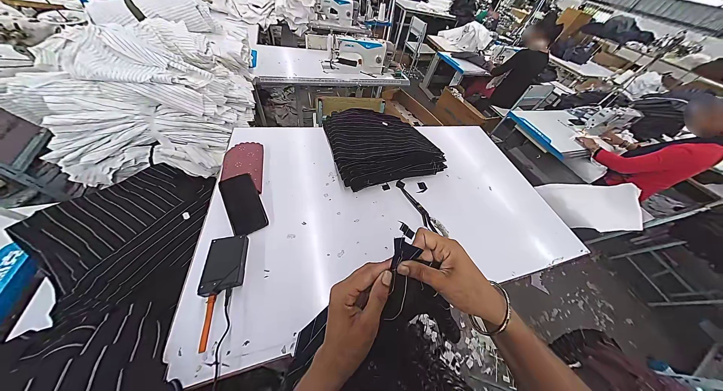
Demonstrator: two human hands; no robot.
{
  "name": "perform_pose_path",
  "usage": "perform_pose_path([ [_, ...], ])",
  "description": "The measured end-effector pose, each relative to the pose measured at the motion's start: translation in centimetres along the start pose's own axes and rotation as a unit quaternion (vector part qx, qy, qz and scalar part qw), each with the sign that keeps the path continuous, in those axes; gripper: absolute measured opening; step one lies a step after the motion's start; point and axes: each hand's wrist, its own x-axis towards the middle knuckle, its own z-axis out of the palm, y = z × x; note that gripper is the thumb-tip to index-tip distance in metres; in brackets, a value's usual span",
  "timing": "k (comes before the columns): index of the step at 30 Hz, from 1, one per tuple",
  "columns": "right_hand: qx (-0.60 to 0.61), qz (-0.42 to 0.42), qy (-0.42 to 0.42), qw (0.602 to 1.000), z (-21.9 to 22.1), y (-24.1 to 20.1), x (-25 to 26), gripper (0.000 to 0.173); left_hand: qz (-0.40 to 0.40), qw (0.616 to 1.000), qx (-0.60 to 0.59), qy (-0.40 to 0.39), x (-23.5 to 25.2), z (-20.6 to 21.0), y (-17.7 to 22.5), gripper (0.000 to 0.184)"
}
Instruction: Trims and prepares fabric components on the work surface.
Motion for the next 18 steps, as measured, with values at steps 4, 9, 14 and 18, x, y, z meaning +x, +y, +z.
perform_pose_path([
  [4,0.029,0.001,0.010,1.000,0.4,0.2,0.0,0.021,0.021,0.999,0.041,0.009,-0.4,0.2,-0.4,0.024],
  [9,0.028,0.037,-0.030,0.998,0.4,0.2,-0.1,0.040,-0.049,0.996,0.057,0.047,-0.3,0.2,0.7,0.015],
  [14,-0.014,0.020,-0.093,0.995,-0.6,0.8,0.1,0.015,-0.103,0.992,0.026,0.070,-0.1,0.0,0.7,0.008],
  [18,-0.079,-0.008,-0.085,0.993,-0.4,1.6,0.8,0.023,-0.098,0.989,0.014,0.114,-0.2,0.0,-0.7,0.007],
])
